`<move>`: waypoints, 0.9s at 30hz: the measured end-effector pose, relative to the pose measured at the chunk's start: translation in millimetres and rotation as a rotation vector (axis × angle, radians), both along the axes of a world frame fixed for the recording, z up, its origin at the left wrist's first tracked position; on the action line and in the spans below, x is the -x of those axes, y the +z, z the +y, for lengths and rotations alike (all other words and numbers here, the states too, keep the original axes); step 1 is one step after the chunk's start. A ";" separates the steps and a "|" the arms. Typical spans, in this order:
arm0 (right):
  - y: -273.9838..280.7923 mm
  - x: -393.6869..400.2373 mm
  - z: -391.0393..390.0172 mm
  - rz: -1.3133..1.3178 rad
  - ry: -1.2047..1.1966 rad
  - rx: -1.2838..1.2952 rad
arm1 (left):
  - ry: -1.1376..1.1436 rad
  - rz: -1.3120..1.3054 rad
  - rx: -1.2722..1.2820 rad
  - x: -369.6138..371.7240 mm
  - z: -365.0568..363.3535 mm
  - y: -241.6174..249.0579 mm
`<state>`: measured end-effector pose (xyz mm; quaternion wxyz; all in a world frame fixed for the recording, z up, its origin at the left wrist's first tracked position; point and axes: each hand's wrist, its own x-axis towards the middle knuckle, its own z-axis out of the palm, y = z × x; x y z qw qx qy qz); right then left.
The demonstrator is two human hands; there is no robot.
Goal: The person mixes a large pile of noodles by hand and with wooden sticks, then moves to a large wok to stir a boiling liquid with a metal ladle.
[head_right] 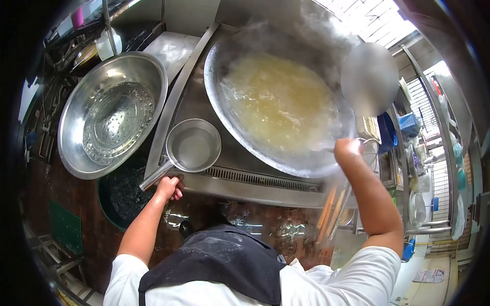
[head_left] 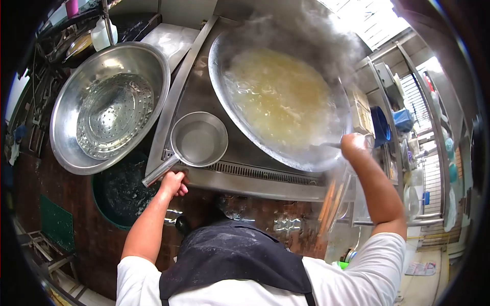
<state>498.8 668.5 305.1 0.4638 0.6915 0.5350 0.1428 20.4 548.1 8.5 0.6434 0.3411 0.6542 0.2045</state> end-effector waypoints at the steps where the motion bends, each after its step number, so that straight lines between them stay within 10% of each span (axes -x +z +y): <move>1: -20.8 -11.9 10.8 0.024 -0.011 0.015 | 0.003 -0.002 0.017 0.3 0.4 -1.7; 17: -162.7 -53.6 269.9 0.365 -0.080 -0.337 | 0.246 0.025 0.117 -10.6 5.1 3.0; 27: -68.4 -62.4 154.5 0.549 0.043 -0.377 | 0.173 -0.015 0.020 -9.8 1.7 6.9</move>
